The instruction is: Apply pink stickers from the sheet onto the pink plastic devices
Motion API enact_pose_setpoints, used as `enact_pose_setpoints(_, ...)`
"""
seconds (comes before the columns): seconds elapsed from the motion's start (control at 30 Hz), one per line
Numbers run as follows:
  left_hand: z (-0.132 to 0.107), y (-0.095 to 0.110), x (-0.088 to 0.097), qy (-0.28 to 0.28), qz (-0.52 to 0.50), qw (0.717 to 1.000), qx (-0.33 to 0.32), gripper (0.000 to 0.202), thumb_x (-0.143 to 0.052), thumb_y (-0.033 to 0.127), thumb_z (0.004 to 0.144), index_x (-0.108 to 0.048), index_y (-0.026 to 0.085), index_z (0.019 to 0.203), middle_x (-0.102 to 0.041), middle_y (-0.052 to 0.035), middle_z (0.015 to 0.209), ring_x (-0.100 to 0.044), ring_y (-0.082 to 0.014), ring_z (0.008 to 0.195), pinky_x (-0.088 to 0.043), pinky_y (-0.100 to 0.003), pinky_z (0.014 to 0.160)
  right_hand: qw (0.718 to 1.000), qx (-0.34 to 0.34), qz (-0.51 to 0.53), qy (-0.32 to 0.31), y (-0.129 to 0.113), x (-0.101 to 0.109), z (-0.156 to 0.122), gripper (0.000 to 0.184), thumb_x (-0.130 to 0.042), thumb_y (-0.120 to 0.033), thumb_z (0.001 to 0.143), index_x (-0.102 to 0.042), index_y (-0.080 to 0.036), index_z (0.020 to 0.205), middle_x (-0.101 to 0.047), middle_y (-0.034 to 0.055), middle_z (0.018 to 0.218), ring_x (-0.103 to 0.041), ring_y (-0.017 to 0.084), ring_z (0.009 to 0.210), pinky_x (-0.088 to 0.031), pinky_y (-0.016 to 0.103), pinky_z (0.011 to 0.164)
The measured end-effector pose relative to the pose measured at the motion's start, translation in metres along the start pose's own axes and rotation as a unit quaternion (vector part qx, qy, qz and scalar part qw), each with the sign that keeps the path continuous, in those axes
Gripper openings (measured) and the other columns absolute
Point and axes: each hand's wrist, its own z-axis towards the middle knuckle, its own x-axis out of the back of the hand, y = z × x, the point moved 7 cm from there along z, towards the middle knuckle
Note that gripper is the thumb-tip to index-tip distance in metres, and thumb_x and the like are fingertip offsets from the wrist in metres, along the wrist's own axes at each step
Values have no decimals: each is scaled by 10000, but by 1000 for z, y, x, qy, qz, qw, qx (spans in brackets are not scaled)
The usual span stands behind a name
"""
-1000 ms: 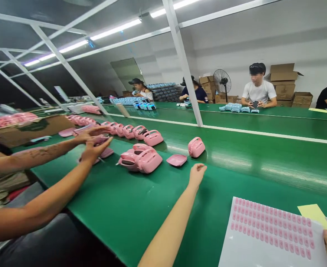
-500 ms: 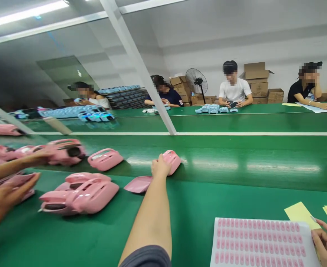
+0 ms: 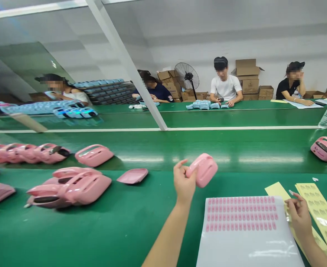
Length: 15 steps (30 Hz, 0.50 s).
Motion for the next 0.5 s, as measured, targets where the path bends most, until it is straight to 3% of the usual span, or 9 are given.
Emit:
enact_pose_setpoints(0.1,-75,20,4,48,-82,995,6,368,-591,297,669,-414,217,981,-380,98,534,-434,-110,484,-403,-229,568,999,10,-12,36,-27,5,-8,405,-495,-425,752,-458,-174,1068,-585,89,876,-561,227,798,-450,344,692)
enact_pose_setpoints(0.17,-122,32,9,70,-115,991,-13,247,-599,241,682,-440,240,871,-376,93,521,-405,-108,457,-376,-224,518,999,-3,43,-15,-46,-4,-23,452,-505,-420,762,-421,-187,1140,-576,117,994,-560,243,897,-453,365,756)
enact_pose_setpoints(0.23,-161,50,7,39,-95,991,-89,201,-596,190,698,-414,238,629,-333,73,505,-355,-110,444,-329,-230,460,979,-27,132,-154,-64,-28,-49,538,-556,-404,751,-365,-226,1222,-538,121,1156,-515,253,1065,-440,378,841)
enact_pose_setpoints(0.3,-197,70,6,18,-70,974,-215,178,-571,144,710,-475,246,601,-389,43,520,-412,-138,490,-354,-261,477,952,-50,191,-233,-79,-43,-76,626,-593,-379,738,-309,-264,1285,-459,96,1300,-411,247,1210,-389,399,934)
enact_pose_setpoints(0.4,-244,82,-4,-26,-47,922,-384,259,-535,56,707,-594,307,735,-451,48,468,-442,-153,445,-377,-292,471,934,-87,233,-258,-88,-48,-99,680,-600,-313,736,-268,-281,1329,-400,66,1370,-323,232,1284,-290,430,1027)
enact_pose_setpoints(0.5,-272,69,-13,-88,-50,884,-457,323,-585,68,690,-614,357,832,-549,55,479,-461,-143,401,-397,-291,460,921,-122,270,-251,-90,-43,-102,680,-557,-169,667,-323,-283,1296,-464,54,1316,-372,223,1255,-268,439,1042)
